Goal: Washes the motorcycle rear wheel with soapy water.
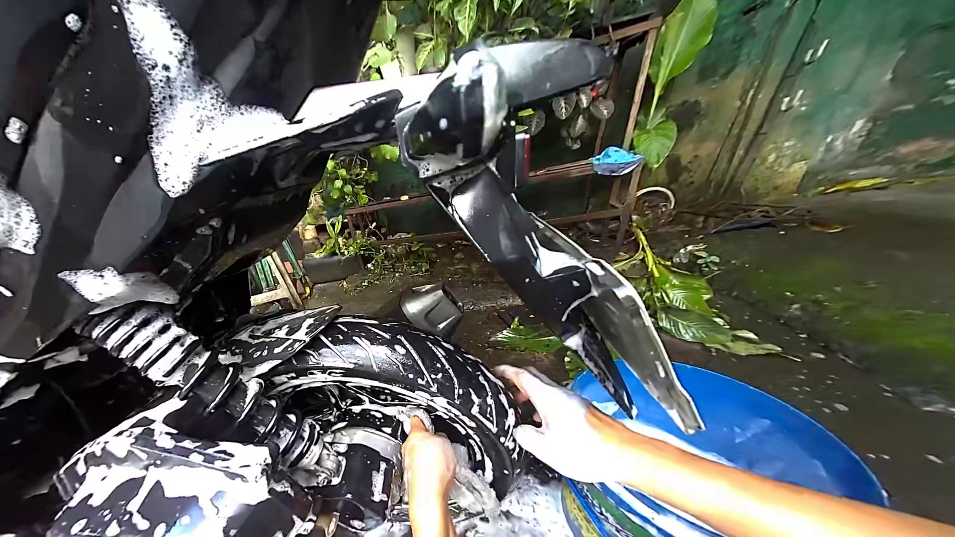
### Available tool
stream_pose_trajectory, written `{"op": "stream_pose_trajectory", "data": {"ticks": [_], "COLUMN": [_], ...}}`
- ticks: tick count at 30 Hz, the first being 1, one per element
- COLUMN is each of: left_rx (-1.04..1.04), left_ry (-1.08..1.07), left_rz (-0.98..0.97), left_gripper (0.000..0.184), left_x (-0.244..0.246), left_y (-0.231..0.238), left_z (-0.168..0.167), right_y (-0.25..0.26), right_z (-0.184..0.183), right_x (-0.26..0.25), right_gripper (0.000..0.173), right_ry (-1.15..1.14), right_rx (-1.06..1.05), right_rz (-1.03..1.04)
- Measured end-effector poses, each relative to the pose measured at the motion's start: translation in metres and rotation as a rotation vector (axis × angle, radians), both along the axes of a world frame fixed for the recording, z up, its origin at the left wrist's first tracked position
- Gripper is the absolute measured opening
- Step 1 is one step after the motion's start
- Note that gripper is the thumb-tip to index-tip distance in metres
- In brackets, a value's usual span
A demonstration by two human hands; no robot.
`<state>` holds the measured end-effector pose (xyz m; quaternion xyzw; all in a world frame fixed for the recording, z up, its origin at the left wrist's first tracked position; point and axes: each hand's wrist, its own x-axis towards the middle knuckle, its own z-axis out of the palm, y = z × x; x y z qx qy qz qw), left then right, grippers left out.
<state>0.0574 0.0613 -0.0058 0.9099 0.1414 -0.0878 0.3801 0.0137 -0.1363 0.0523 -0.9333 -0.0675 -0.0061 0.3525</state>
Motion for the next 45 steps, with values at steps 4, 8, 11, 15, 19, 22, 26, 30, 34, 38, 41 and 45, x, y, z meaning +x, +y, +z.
{"op": "stream_pose_trajectory", "data": {"ticks": [4, 8, 11, 15, 19, 22, 26, 30, 34, 38, 41, 45], "left_rx": [-0.623, -0.342, -0.002, -0.293, -0.695, -0.585, -0.242, -0.272, -0.22, 0.035, 0.064, -0.228], "left_ry": [-0.211, -0.081, 0.025, -0.05, -0.184, -0.169, -0.083, -0.116, -0.11, 0.105, 0.152, 0.029], "left_rz": [0.007, 0.049, 0.046, -0.014, -0.061, -0.073, -0.173, -0.148, 0.08, 0.046, 0.058, -0.069], "left_gripper": [0.066, 0.048, 0.042, 0.057, 0.039, 0.047, 0.042, 0.028, 0.029, 0.047, 0.056, 0.057], "left_x": [-0.038, -0.054, -0.034, -0.004, -0.009, -0.03, -0.047, -0.081, -0.076, -0.034, -0.02, -0.022], "left_y": [0.01, 0.006, 0.002, 0.004, 0.0, -0.006, 0.007, -0.003, -0.004, 0.0, -0.022, -0.002], "left_z": [-0.034, -0.038, -0.022, -0.012, -0.027, -0.033, -0.025, -0.033, -0.037, -0.043, -0.04, -0.059], "right_y": [0.013, 0.027, 0.033, 0.031, 0.033, 0.024, 0.015, 0.008, -0.003, -0.018, -0.022, -0.004], "right_z": [0.012, 0.0, -0.005, -0.009, -0.021, -0.037, -0.052, -0.067, -0.085, -0.079, -0.053, -0.02], "right_x": [0.009, 0.018, 0.022, 0.018, 0.017, 0.022, 0.019, 0.012, 0.006, 0.005, 0.005, -0.001], "right_gripper": [0.083, 0.089, 0.103, 0.108, 0.111, 0.111, 0.113, 0.116, 0.12, 0.119, 0.11, 0.104], "right_ry": [-0.176, -0.083, -0.041, -0.059, -0.104, -0.163, -0.151, -0.112, -0.003, 0.126, 0.066, -0.063], "right_rx": [0.128, 0.26, 0.253, 0.254, 0.33, 0.315, 0.341, 0.31, 0.152, -0.091, -0.133, -0.171], "right_rz": [0.043, 0.053, 0.015, -0.011, -0.01, 0.031, 0.06, 0.061, 0.018, 0.047, 0.086, 0.008]}}
